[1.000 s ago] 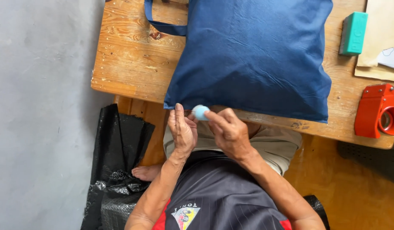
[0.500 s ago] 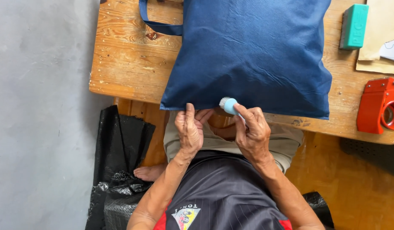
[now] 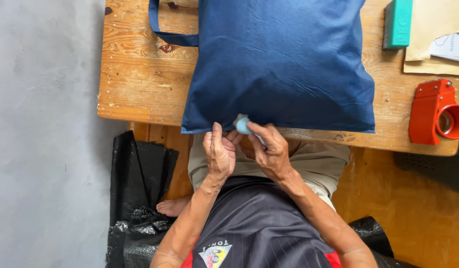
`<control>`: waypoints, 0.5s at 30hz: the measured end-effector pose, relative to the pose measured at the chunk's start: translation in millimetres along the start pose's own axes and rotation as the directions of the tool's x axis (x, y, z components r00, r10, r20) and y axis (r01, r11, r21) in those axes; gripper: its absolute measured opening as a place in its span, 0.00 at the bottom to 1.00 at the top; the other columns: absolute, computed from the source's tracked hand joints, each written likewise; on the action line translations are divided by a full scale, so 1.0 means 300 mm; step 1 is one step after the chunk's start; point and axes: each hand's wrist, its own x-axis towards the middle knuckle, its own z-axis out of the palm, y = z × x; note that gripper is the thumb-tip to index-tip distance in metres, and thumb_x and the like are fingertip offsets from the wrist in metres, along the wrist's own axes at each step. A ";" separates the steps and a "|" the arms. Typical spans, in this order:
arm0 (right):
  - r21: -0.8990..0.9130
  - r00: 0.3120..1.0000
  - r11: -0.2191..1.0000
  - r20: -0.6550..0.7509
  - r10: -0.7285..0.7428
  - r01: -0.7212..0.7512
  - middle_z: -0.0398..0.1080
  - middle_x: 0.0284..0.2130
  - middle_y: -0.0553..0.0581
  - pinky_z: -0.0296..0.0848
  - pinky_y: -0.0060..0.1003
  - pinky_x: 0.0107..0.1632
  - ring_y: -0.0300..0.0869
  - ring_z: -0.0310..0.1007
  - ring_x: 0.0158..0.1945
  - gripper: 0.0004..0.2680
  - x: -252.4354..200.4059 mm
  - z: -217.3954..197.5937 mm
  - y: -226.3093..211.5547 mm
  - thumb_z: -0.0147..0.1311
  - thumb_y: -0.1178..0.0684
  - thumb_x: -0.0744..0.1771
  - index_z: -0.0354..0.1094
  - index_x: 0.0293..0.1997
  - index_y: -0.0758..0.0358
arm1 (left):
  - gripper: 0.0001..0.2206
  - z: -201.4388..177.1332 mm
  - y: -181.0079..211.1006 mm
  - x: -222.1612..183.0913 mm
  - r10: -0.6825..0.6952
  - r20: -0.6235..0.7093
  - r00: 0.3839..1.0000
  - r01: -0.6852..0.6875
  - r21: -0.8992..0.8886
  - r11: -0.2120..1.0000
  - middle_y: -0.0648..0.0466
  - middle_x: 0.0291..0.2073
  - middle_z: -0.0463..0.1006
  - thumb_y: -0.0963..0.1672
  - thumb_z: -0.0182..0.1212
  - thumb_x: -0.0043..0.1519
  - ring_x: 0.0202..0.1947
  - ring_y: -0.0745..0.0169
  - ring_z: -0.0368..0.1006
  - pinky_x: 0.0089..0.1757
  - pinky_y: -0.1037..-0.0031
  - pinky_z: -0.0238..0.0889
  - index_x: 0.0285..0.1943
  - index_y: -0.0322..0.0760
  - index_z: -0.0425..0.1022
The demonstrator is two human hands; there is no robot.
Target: The person cleans a blue pillow bag using a green block and a small blue sponge.
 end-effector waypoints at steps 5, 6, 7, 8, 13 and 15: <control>0.027 0.999 0.999 -0.020 0.040 -0.040 0.67 0.28 0.55 0.69 0.35 0.31 0.46 0.69 0.26 0.11 -0.016 -0.041 -0.052 0.57 0.62 0.67 0.76 0.54 0.60 | 0.15 -0.138 -0.078 0.050 0.002 -0.010 1.000 -0.002 0.040 0.999 0.43 0.24 0.81 0.46 0.57 0.70 0.33 0.42 0.83 0.42 0.52 0.80 0.29 0.38 0.65; -0.011 0.996 0.999 -0.075 0.040 -0.041 0.67 0.29 0.57 0.68 0.36 0.31 0.47 0.68 0.27 0.11 -0.015 -0.060 -0.059 0.56 0.64 0.67 0.74 0.56 0.63 | 0.15 -0.041 -0.023 0.006 -0.001 0.017 1.000 0.001 0.018 1.000 0.43 0.24 0.81 0.46 0.55 0.71 0.34 0.41 0.83 0.43 0.49 0.79 0.29 0.39 0.64; -0.012 0.996 0.999 -0.076 0.041 -0.042 0.67 0.29 0.57 0.68 0.36 0.31 0.47 0.68 0.27 0.11 -0.018 -0.051 -0.044 0.56 0.64 0.67 0.74 0.56 0.63 | 0.15 -0.047 -0.030 0.010 -0.003 0.018 1.000 0.003 0.018 1.000 0.43 0.24 0.81 0.46 0.55 0.71 0.34 0.41 0.83 0.43 0.49 0.79 0.29 0.39 0.64; -0.022 0.997 0.999 -0.055 0.048 -0.050 0.66 0.28 0.58 0.69 0.38 0.31 0.48 0.69 0.27 0.11 -0.021 -0.043 -0.029 0.57 0.63 0.67 0.75 0.56 0.62 | 0.16 -0.053 -0.038 0.014 -0.001 0.018 1.000 0.001 0.015 1.000 0.43 0.25 0.82 0.46 0.55 0.71 0.35 0.40 0.83 0.45 0.49 0.79 0.29 0.40 0.64; 0.119 0.994 0.989 0.082 0.073 -0.082 0.69 0.25 0.53 0.69 0.33 0.29 0.43 0.70 0.24 0.11 -0.061 -0.042 -0.032 0.60 0.62 0.65 0.78 0.52 0.56 | 0.15 -0.204 -0.162 0.076 0.079 -0.080 0.994 -0.076 0.039 0.996 0.37 0.25 0.79 0.45 0.57 0.69 0.33 0.36 0.82 0.41 0.52 0.81 0.30 0.34 0.65; 0.085 0.994 0.991 0.061 0.096 -0.101 0.71 0.27 0.55 0.70 0.35 0.30 0.46 0.72 0.27 0.12 -0.069 -0.080 -0.055 0.60 0.62 0.65 0.77 0.53 0.58 | 0.16 -0.288 -0.247 0.111 0.028 -0.061 0.998 -0.027 0.028 0.999 0.35 0.27 0.80 0.48 0.58 0.69 0.34 0.34 0.82 0.42 0.47 0.79 0.31 0.33 0.67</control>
